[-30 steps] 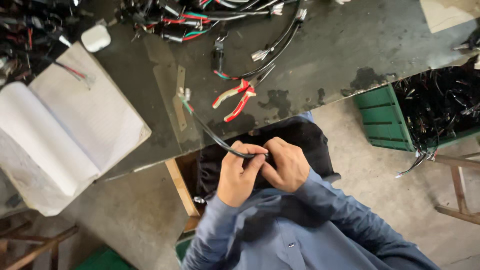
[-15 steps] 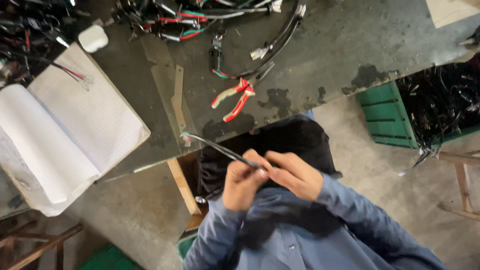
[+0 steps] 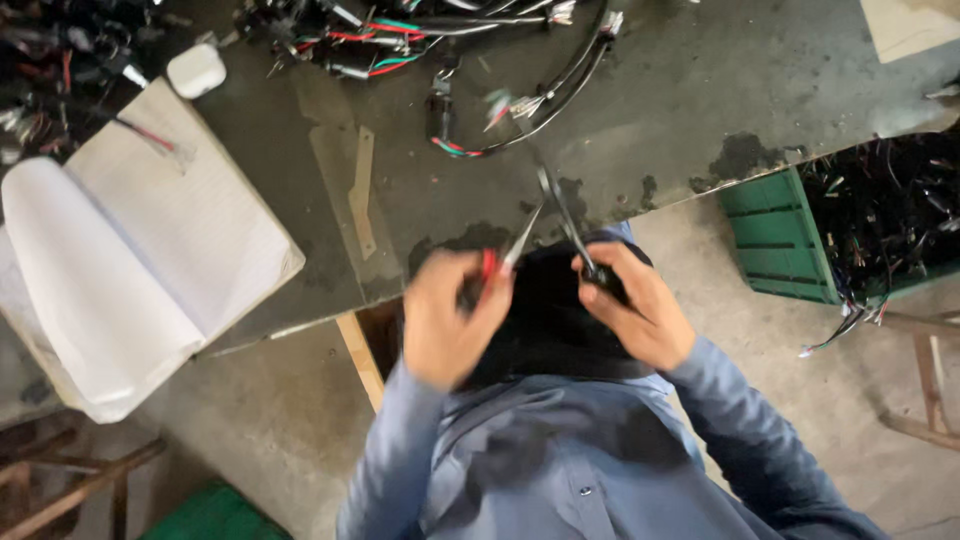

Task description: The person repeatedly strips the outer insulation from black electrical cables using red-handled pliers. The person holds each cable, cuts the insulation, and pulls it off to expose the inner wires, then discards the stripped cable and picks up another from a pile on the table.

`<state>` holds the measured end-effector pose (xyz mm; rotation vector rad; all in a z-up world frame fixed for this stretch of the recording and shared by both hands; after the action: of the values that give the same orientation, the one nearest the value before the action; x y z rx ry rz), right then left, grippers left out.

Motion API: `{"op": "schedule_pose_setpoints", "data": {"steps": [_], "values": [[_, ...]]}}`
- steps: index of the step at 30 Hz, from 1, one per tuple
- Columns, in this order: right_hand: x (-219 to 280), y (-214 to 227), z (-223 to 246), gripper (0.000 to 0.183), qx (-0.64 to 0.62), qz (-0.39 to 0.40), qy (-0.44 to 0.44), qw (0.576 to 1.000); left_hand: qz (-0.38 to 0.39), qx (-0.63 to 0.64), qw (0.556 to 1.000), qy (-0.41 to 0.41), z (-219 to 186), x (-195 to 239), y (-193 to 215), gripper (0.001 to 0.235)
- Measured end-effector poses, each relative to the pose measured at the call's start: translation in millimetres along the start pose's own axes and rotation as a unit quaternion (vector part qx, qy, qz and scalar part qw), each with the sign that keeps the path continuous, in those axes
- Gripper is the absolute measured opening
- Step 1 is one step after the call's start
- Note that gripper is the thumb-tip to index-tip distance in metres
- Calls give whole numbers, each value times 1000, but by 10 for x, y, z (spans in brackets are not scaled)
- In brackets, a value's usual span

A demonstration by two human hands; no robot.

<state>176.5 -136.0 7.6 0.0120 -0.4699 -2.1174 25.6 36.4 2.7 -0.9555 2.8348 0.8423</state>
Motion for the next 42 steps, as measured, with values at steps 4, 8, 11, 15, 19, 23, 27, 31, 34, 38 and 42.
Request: {"op": "schedule_pose_setpoints", "data": {"steps": [4, 8, 11, 15, 19, 23, 27, 31, 34, 38, 42], "values": [[164, 65, 165, 32, -73, 104, -1, 992, 158, 219, 957, 105, -134, 487, -236, 18], [179, 27, 374, 45, -188, 234, -8, 954, 7, 69, 980, -185, -480, 205, -202, 34], [128, -15, 308, 48, -165, 255, -186, 935, 114, 134, 972, -157, -417, -12, -271, 29], [59, -93, 215, 51, -114, 196, -107, 968, 136, 100, 985, -11, -186, 180, -279, 26], [-88, -268, 65, 40, 112, 81, 71, 988, 108, -17, 991, 72, 19, 505, -379, 26], [-170, -364, 28, 30, 138, 85, 5, 987, 69, -101, 989, 84, 157, 613, -421, 23], [-151, -340, 252, 31, 133, 71, 40, 988, 79, -44, 992, 89, 198, 610, -460, 24], [-19, -417, 274, 30, 303, -11, 29, 953, 123, -37, 979, 159, 245, 723, -446, 25], [23, -447, 220, 36, 291, -38, 41, 955, 104, 26, 984, 142, 217, 683, -465, 29], [-37, -418, 302, 34, 271, -76, 123, 952, -22, -78, 997, -9, 63, 510, -444, 35], [-148, -323, 442, 28, 193, 54, 30, 979, 114, 36, 984, 134, 50, 409, -450, 27]]}}
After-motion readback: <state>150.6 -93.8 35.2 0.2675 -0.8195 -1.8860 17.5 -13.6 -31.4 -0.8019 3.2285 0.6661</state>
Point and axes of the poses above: each hand's wrist, its own x-axis away from the middle knuckle, its own y-axis out of the back of the hand, z = x × y, the point moved 4 cm from there along -x, towards the middle knuckle, and after that the axes turned 6 degrees about -y, right-handed, at the moved point
